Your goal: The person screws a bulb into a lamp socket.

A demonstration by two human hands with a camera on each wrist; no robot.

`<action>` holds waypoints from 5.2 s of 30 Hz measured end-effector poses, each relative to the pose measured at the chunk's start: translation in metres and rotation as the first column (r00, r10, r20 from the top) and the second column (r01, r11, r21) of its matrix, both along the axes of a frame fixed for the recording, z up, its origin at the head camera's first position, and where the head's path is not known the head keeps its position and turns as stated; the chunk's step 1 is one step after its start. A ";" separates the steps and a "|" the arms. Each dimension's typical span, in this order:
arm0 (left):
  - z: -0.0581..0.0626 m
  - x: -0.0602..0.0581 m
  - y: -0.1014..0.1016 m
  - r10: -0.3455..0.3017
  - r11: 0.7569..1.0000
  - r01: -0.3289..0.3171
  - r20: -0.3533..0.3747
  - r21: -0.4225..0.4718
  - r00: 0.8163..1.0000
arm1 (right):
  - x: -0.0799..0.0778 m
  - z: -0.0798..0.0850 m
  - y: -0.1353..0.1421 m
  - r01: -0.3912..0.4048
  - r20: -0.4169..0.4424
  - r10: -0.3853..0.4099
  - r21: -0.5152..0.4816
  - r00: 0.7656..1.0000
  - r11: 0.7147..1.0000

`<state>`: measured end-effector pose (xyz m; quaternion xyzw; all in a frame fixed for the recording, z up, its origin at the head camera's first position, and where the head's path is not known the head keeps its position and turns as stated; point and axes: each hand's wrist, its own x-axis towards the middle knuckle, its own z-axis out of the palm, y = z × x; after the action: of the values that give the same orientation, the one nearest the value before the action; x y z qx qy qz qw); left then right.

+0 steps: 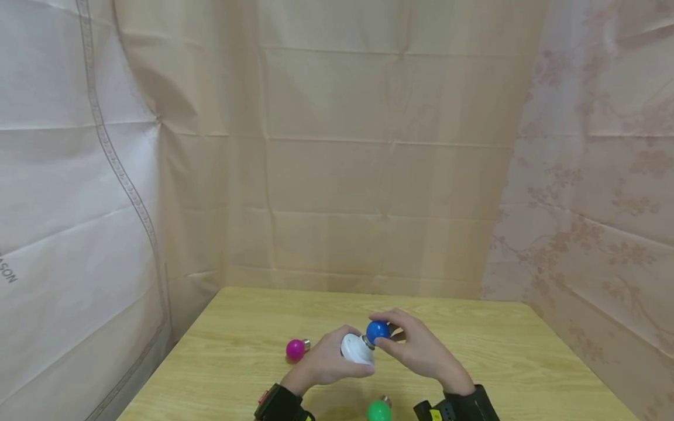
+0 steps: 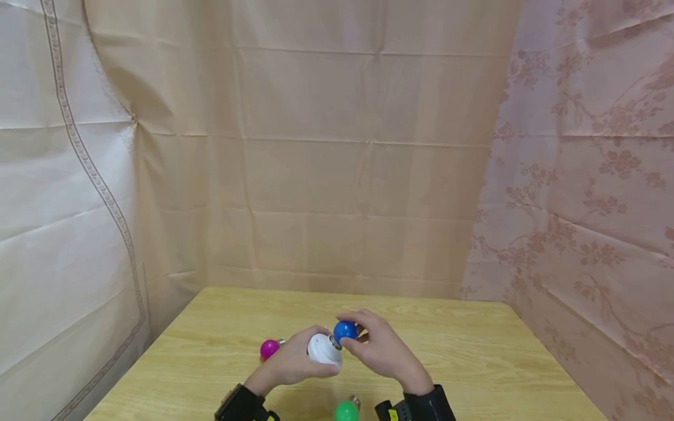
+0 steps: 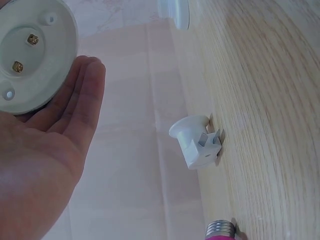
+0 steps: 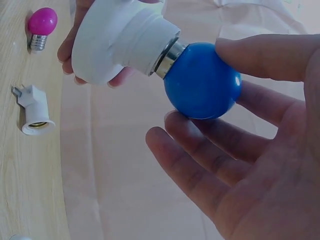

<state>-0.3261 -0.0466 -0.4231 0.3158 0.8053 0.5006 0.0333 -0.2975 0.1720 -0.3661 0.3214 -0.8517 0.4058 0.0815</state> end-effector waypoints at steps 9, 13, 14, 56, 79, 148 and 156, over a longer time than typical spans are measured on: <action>0.000 0.000 0.001 0.014 1.000 -0.014 0.002 -0.008 1.000 | 0.002 0.002 -0.008 0.048 -0.016 -0.048 -0.033 0.999 0.998; -0.001 -0.001 0.000 0.024 1.000 -0.024 -0.006 0.000 1.000 | 0.000 0.000 -0.011 0.046 -0.079 -0.049 -0.049 0.996 0.998; -0.001 -0.001 0.000 0.023 1.000 -0.023 -0.009 0.002 1.000 | 0.000 -0.001 -0.012 0.035 -0.091 -0.040 -0.056 0.995 0.998; -0.003 -0.003 -0.001 0.027 1.000 -0.026 -0.039 0.014 0.999 | 0.003 0.001 -0.005 -0.087 -0.038 0.085 -0.054 0.996 0.995; -0.001 -0.001 0.000 0.033 0.999 -0.032 -0.039 0.011 0.999 | -0.001 -0.004 -0.010 -0.008 -0.011 0.007 -0.093 1.000 0.996; -0.001 -0.002 -0.002 0.007 1.000 -0.008 -0.019 -0.014 1.000 | -0.001 -0.004 -0.010 -0.020 -0.107 0.012 -0.074 0.994 0.997; -0.002 -0.005 -0.003 0.014 1.000 -0.015 -0.027 -0.026 1.000 | -0.001 -0.003 -0.004 -0.082 -0.067 0.079 -0.034 0.995 0.996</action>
<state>-0.3312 -0.0492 -0.4247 0.3163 0.8145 0.4858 0.0230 -0.2982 0.1683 -0.3688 0.3670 -0.8274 0.4136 0.0987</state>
